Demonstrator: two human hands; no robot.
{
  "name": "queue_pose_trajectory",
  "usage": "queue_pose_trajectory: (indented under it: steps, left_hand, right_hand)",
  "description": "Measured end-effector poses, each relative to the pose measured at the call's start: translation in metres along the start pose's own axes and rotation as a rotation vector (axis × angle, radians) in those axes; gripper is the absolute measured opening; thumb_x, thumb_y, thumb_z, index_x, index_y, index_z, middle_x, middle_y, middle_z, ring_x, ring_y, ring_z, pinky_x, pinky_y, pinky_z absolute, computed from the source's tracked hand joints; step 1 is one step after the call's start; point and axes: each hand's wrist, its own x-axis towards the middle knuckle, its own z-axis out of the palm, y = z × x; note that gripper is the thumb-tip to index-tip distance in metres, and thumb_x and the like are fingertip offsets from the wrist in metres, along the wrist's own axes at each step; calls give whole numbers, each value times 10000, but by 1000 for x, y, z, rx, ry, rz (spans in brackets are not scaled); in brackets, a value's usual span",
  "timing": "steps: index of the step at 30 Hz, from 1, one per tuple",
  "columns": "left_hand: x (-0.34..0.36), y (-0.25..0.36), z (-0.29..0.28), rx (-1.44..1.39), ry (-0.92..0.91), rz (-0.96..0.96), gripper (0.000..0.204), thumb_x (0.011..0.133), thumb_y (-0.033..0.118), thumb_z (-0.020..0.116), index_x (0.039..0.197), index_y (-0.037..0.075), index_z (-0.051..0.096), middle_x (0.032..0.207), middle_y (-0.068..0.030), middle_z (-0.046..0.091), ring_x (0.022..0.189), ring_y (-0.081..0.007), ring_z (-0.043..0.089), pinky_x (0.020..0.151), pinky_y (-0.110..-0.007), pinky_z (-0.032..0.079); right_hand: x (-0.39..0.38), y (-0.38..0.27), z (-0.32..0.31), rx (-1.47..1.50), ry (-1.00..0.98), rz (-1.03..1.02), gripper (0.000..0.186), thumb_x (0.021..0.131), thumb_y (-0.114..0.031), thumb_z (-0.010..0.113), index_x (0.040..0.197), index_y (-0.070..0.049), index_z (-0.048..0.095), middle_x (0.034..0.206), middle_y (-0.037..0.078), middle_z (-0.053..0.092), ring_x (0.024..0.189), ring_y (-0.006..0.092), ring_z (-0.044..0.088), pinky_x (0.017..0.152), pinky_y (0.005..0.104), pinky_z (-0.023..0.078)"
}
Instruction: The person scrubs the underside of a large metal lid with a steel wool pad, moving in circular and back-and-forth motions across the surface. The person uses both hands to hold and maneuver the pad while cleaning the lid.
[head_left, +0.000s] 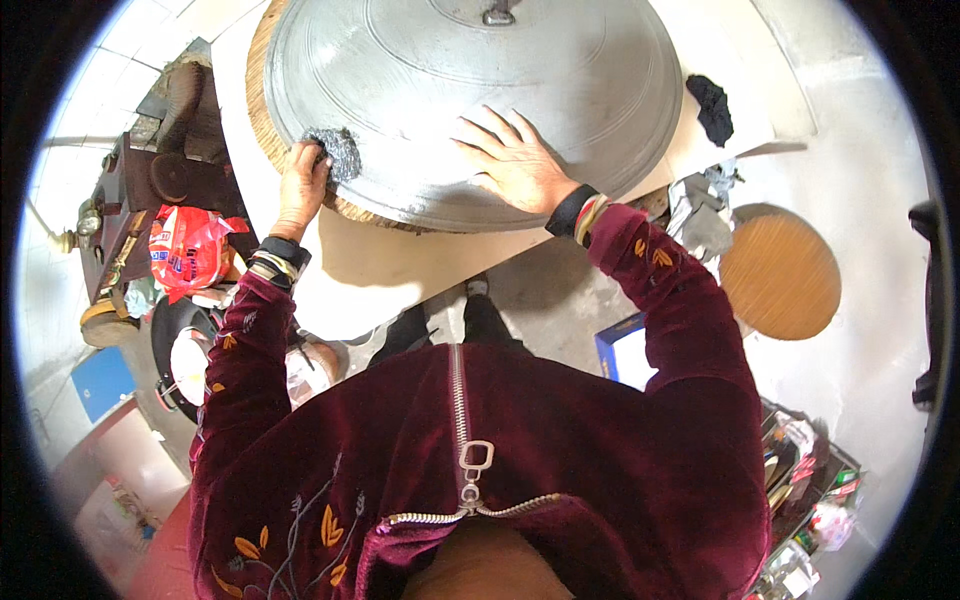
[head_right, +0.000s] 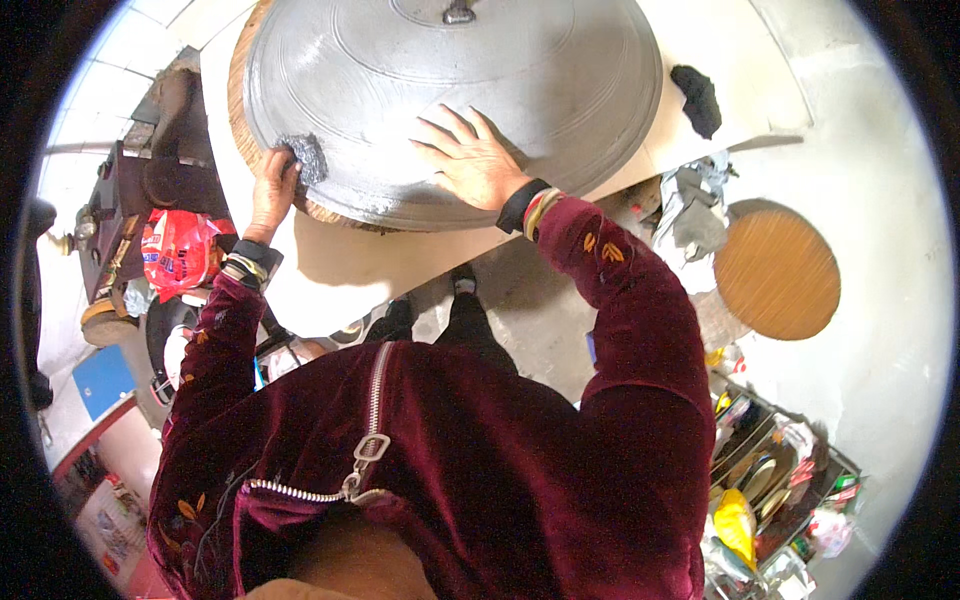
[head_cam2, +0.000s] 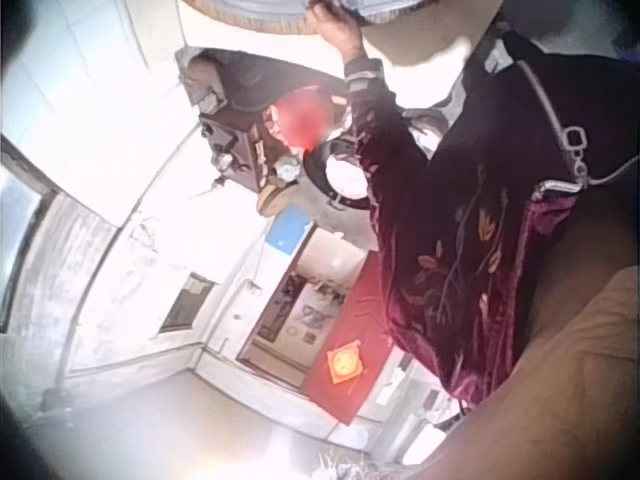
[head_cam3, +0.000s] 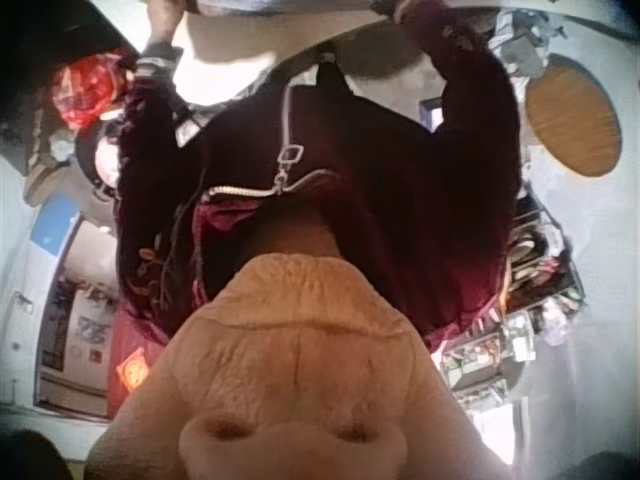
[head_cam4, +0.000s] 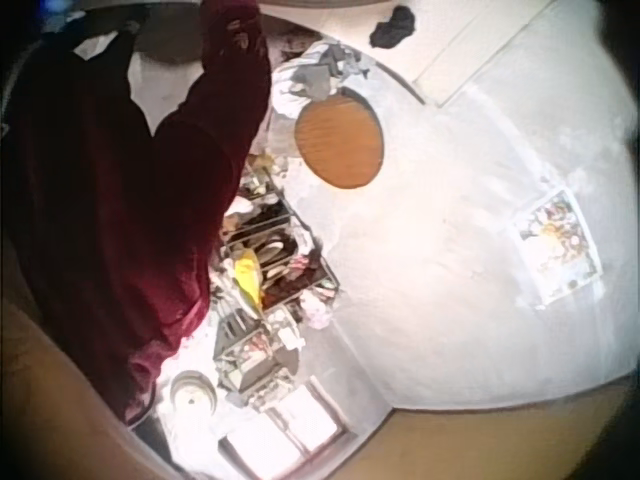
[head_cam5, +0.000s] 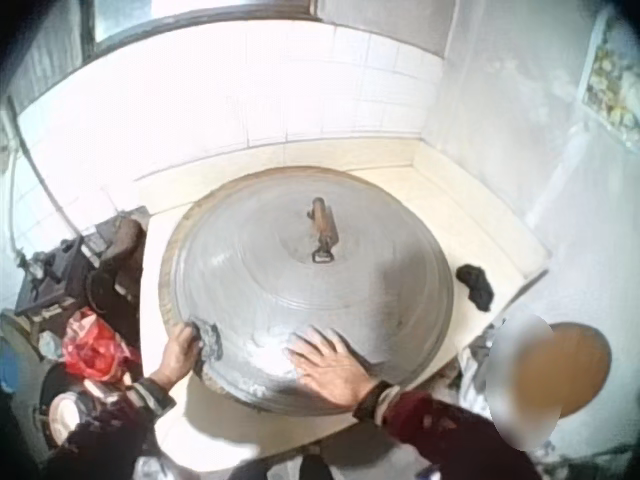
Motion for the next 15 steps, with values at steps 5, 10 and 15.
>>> queue_pose_trajectory:
  steps: [5,10,15]
  left_hand:
    - [1,4,0,58,4,-2,217,840,74,667,1035,24,586,1088,-144,578,1030,-376,550,899,-433,458]
    - [1,11,-2,21,18,-22,204,847,68,655,1031,26,578,1095,-135,569,1030,-370,540,904,-431,457]
    - [-2,15,-5,-10,48,2,213,845,67,655,1037,30,570,1081,-126,563,1003,-362,534,891,-430,459]
  right_hand:
    - [17,69,-2,-6,-13,500,571,926,-407,549,1440,-176,453,1531,137,352,1393,359,328,1067,554,322]
    - [51,33,16,221,162,-75,579,893,-366,573,1418,-138,490,1505,146,380,1357,368,362,1040,551,342]
    - [60,20,-9,-40,38,38,575,898,-349,577,1427,-144,485,1504,118,392,1342,351,388,1049,523,341]
